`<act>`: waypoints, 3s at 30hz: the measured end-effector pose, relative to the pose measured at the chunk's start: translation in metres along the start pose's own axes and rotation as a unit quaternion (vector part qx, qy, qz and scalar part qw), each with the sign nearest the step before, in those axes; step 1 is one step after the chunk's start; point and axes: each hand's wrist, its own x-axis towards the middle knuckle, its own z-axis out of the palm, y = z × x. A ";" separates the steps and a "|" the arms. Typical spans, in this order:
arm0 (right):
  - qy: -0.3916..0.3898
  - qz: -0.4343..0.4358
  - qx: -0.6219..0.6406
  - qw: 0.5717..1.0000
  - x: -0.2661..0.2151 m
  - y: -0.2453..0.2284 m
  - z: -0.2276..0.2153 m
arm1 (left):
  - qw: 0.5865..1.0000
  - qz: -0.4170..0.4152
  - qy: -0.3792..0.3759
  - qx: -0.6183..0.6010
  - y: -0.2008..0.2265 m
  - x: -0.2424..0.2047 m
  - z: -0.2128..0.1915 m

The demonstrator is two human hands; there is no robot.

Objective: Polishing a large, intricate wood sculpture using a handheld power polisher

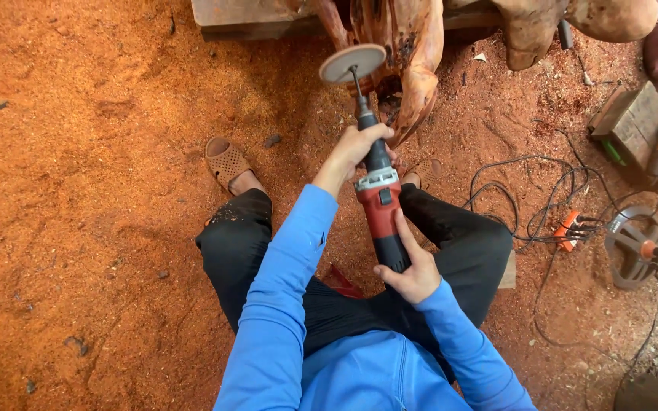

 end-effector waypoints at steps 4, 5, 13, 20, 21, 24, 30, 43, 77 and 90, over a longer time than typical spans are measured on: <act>-0.016 0.017 0.013 1.000 -0.001 -0.017 -0.009 | 0.999 -0.006 -0.008 0.037 -0.004 0.000 0.004; -0.021 0.017 0.009 1.000 0.002 -0.019 -0.009 | 0.999 -0.019 0.003 0.029 0.000 -0.002 0.003; -0.036 0.017 0.004 0.999 0.035 0.005 -0.001 | 0.997 -0.023 0.052 0.056 0.008 0.027 -0.012; -0.049 -0.075 0.148 0.985 0.045 -0.004 -0.007 | 0.967 -0.003 0.150 0.207 0.021 0.004 -0.024; -0.060 -0.072 0.172 0.981 0.040 -0.002 -0.003 | 0.967 0.001 0.150 0.207 0.022 -0.004 -0.024; -0.026 -0.070 0.202 0.976 0.030 0.018 0.021 | 0.963 0.003 0.134 0.234 0.028 -0.012 -0.022; -0.026 -0.041 0.184 0.982 0.045 0.038 0.028 | 0.966 0.016 0.138 0.218 0.013 0.017 -0.019; -0.056 -0.041 0.098 0.993 0.087 0.010 0.014 | 0.970 0.059 0.206 0.113 0.017 0.041 -0.041; -0.062 -0.065 0.056 0.994 0.077 0.027 0.009 | 0.982 0.008 0.179 0.051 -0.023 0.051 -0.048; -0.046 -0.075 0.064 0.994 0.070 0.044 0.021 | 0.983 0.005 0.169 0.076 -0.022 0.043 -0.048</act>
